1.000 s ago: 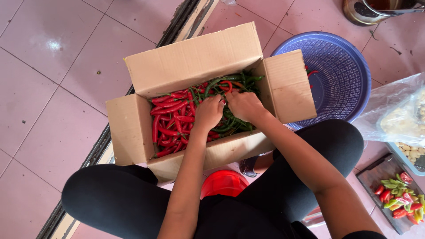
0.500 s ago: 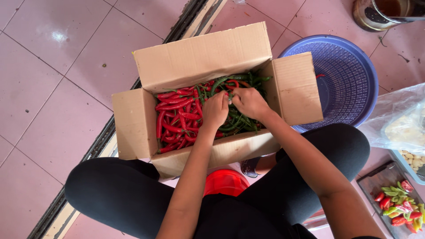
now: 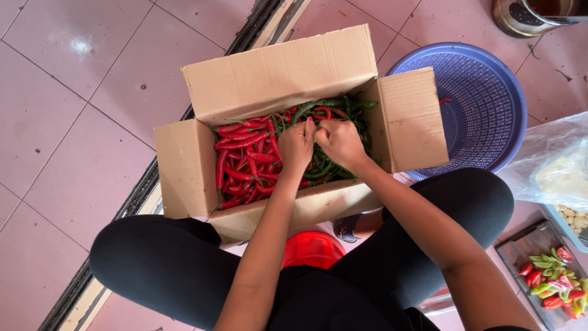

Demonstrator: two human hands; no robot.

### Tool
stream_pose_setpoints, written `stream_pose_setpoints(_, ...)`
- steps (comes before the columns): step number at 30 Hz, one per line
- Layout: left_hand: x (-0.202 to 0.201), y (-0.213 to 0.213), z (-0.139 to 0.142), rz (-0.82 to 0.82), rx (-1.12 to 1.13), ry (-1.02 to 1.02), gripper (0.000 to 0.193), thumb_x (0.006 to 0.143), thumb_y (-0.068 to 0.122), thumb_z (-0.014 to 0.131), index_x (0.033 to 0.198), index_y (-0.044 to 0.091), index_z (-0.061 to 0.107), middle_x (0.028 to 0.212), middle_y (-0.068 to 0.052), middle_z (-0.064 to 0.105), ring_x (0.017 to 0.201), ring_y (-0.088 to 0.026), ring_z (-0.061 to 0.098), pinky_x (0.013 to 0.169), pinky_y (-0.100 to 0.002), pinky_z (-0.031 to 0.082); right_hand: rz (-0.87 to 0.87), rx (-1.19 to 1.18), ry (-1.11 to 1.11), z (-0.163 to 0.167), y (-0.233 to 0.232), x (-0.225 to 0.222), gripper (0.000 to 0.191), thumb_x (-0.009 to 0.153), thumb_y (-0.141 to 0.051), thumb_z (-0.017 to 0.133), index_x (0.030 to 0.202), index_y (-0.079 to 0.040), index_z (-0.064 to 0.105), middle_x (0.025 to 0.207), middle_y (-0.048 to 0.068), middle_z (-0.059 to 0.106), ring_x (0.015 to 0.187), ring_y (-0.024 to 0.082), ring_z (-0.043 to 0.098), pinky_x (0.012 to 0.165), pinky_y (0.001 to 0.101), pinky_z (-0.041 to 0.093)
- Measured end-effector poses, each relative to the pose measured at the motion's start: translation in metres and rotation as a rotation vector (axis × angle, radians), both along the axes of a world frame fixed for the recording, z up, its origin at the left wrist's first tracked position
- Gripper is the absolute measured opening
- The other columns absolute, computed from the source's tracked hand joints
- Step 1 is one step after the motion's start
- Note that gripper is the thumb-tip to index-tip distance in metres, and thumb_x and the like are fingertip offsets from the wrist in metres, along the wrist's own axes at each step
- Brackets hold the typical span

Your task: The person sits on the floor and sorts red and green chilies from a cardboard box into a blue colander. They pick up chilies one by one, remove the stems, and place them into the colander.

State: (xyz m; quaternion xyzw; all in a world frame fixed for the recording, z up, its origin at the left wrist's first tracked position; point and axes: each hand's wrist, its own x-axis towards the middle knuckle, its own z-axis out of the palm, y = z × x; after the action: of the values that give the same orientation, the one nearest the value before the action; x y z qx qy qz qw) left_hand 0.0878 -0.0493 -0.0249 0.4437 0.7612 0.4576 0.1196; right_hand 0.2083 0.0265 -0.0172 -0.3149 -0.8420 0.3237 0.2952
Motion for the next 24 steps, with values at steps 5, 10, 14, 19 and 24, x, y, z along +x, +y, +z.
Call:
stream_pose_setpoints(5,0.006,0.002,0.005,0.061,0.157,0.154,0.033,0.102,0.02,0.061,0.074,0.003,0.061,0.072,-0.014,0.062,0.068,-0.035,0.062,0.059,-0.047,0.046,-0.075,-0.304,0.234,-0.027,-0.006,-0.007,0.024,0.095,-0.006,0.055,0.072,0.0,0.052,0.062,0.013,0.047,0.053,0.024,0.044,0.049,0.0405,0.039)
stream_pose_setpoints(10,0.006,0.002,0.005,0.043,0.227,0.113,0.031,0.102,0.016,0.059,0.075,0.002,0.06,0.074,-0.014,0.063,0.071,-0.036,0.061,0.063,-0.046,0.046,-0.219,-1.182,0.466,-0.039,-0.002,-0.01,0.037,0.097,-0.017,0.053,0.062,-0.013,0.042,0.054,-0.002,0.039,0.042,0.009,0.032,0.038,0.0317,0.021)
stream_pose_setpoints(14,0.003,0.0,-0.005,0.023,0.318,-0.13,0.036,0.107,0.016,0.05,0.074,0.003,0.058,0.066,-0.01,0.057,0.062,-0.027,0.058,0.064,-0.041,0.047,0.057,-1.613,0.576,-0.023,0.022,-0.001,0.034,0.094,-0.021,0.055,0.062,-0.02,0.042,0.054,-0.006,0.034,0.04,0.008,0.029,0.035,0.0276,0.022)
stream_pose_setpoints(19,-0.002,0.003,-0.018,-0.054,0.128,-0.408,0.015,0.104,0.016,0.048,0.113,0.006,0.053,0.065,-0.007,0.057,0.058,-0.017,0.058,0.058,-0.036,0.046,-0.061,-0.698,-0.011,0.003,0.029,0.011,0.026,0.097,-0.031,0.059,0.083,-0.01,0.06,0.064,0.002,0.054,0.055,0.021,0.05,0.048,0.0369,0.04)
stream_pose_setpoints(24,0.004,0.006,-0.014,-0.202,0.099,-0.368,0.029,0.111,0.02,0.043,0.137,0.006,0.043,0.083,-0.012,0.062,0.07,-0.019,0.061,0.066,-0.035,0.049,-0.055,-0.206,-0.276,0.018,0.019,0.018,0.03,0.095,-0.036,0.066,0.099,-0.006,0.07,0.078,0.021,0.07,0.076,0.041,0.07,0.069,0.05,0.055)
